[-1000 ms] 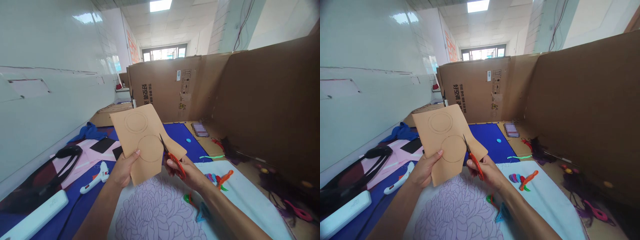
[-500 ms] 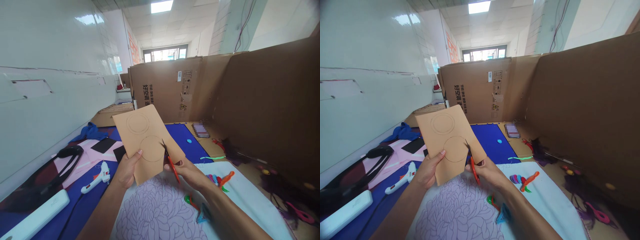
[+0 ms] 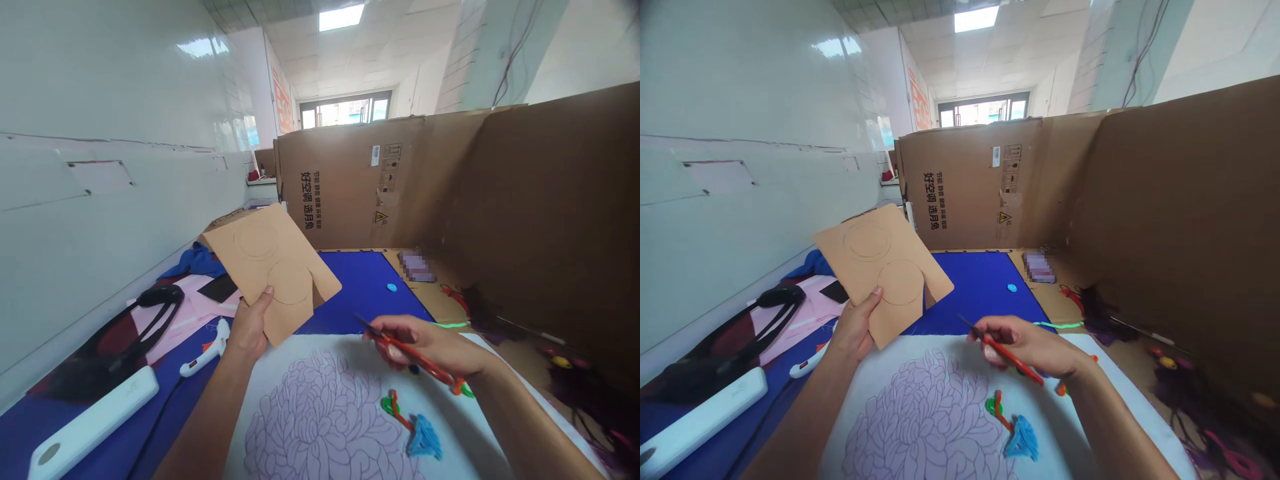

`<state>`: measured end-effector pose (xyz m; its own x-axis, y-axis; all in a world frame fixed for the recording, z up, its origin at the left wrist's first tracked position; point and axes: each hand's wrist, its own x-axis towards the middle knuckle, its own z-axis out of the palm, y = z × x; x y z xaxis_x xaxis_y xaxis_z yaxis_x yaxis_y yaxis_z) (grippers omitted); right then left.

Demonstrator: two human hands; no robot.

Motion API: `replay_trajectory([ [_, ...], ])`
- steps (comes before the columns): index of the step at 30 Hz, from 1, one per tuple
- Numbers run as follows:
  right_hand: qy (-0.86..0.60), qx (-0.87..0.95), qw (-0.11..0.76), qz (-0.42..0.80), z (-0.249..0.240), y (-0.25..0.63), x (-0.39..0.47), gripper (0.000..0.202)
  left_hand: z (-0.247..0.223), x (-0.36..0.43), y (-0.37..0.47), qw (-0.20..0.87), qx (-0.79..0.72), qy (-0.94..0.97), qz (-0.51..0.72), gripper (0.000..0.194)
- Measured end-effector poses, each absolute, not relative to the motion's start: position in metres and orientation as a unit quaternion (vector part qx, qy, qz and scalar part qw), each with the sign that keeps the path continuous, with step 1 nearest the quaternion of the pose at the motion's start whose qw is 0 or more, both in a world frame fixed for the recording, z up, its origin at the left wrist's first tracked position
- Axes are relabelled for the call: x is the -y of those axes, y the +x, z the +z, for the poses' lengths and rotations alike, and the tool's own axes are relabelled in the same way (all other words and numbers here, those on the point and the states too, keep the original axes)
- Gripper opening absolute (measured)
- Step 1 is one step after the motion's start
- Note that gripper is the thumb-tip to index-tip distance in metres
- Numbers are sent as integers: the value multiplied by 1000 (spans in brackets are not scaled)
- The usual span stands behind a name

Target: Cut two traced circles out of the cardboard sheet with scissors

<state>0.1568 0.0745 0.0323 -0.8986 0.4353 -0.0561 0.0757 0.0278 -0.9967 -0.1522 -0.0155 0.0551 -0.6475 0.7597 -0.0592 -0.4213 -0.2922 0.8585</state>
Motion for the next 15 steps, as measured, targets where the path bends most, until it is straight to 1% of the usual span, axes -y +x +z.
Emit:
replay_trajectory([
  [3, -159, 672, 209, 692, 37, 149, -67, 43, 49, 16, -147, 407, -458, 207, 762, 45],
  [9, -195, 639, 210, 713, 34, 132, -60, 46, 44, 19, -142, 460, -447, 225, 733, 58],
  [15, -215, 627, 215, 717, 37, 132, -58, 48, 42, 22, -139, 492, -445, 256, 703, 60],
])
